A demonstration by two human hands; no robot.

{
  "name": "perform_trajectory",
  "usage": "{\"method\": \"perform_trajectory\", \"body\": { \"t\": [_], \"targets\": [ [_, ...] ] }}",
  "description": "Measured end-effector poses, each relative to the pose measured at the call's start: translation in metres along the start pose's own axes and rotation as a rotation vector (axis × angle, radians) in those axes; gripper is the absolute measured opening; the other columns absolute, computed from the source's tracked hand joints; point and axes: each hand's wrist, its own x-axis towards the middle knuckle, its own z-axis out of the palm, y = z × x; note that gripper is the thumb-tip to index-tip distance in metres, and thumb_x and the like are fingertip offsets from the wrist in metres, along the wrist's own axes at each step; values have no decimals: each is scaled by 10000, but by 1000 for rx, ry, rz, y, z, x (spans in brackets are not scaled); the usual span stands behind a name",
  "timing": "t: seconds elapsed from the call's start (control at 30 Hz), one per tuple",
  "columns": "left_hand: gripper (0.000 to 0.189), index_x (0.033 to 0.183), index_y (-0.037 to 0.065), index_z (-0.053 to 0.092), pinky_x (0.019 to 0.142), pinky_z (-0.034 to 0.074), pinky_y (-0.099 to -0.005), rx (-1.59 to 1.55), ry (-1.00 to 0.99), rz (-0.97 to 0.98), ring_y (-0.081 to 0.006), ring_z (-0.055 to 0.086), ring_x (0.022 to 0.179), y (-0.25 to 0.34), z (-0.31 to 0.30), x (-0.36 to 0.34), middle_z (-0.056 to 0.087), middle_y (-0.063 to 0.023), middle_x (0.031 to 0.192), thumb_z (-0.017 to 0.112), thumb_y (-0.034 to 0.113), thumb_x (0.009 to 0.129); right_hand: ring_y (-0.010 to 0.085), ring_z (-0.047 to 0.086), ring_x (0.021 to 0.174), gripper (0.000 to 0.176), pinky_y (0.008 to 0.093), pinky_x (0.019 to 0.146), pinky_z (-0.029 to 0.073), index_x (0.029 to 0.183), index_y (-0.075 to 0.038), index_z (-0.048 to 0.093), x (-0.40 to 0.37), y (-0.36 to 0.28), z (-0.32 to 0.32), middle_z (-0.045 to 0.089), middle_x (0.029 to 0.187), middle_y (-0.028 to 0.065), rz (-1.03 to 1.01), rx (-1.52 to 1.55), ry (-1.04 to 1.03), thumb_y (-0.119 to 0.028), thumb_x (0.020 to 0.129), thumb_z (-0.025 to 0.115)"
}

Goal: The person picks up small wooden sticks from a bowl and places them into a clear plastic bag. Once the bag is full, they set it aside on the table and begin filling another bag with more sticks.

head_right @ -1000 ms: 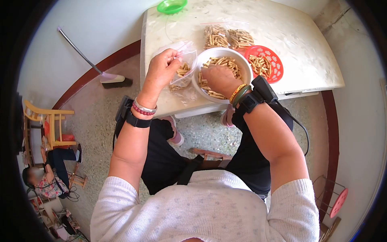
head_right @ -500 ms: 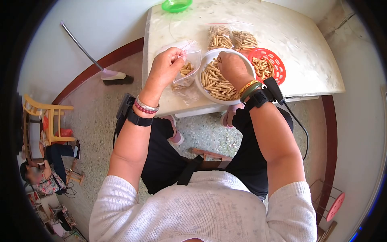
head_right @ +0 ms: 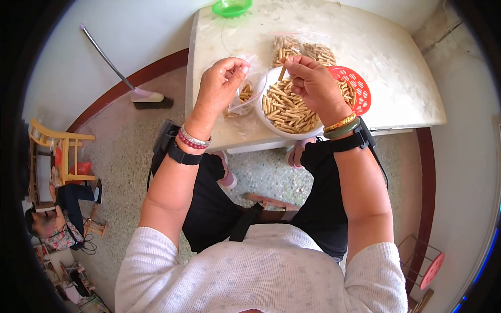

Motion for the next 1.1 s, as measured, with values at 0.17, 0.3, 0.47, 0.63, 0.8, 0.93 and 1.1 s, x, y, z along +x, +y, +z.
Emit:
{"method": "perform_trajectory", "body": {
  "t": [0.17,0.3,0.47,0.63,0.8,0.93,1.1],
  "targets": [
    [132,973,22,665,657,483,-232,-63,-38,118,-92,576,707,22,4,-4,634,-28,838,690,85,860,44,388,608,102,208,559,362,975,-75,618,-7,0,16,517,751,-55,2,201,-98,-164,931,639],
    [164,901,22,644,606,475,-264,49,-38,180,-135,573,658,37,7,-10,602,-60,803,754,78,792,67,469,654,63,214,585,401,949,-85,618,-6,4,18,571,803,-32,-2,219,-191,-129,917,650],
    [127,872,21,635,573,466,-261,113,47,231,-138,569,620,35,6,-9,592,-63,787,737,60,806,77,506,694,113,216,631,432,1031,-65,638,-11,4,22,607,835,-15,-27,231,-270,-72,919,633],
    [110,862,16,635,569,465,-261,117,29,209,-139,573,615,34,5,-8,589,-60,775,726,53,814,71,505,680,128,198,638,428,1040,-51,654,-11,2,18,621,857,-14,-68,138,-187,-75,916,641],
    [110,867,17,642,569,467,-258,148,12,210,-137,576,612,36,8,-9,598,-59,773,729,49,809,54,470,629,116,191,595,395,955,-60,640,-11,5,18,571,755,-36,-124,14,-59,-159,907,674],
    [123,880,14,644,577,475,-255,127,-19,182,-135,586,623,36,8,-10,609,-61,786,734,43,801,46,437,596,167,198,566,370,868,-73,607,-11,4,19,498,670,-51,-154,-54,11,-217,906,681],
    [107,893,13,647,591,481,-250,124,-28,196,-133,593,643,36,8,-10,618,-64,799,716,31,813,46,435,606,164,200,574,373,876,-68,608,-13,4,19,505,689,-49,-133,-85,19,-216,914,667]
  ]
}}
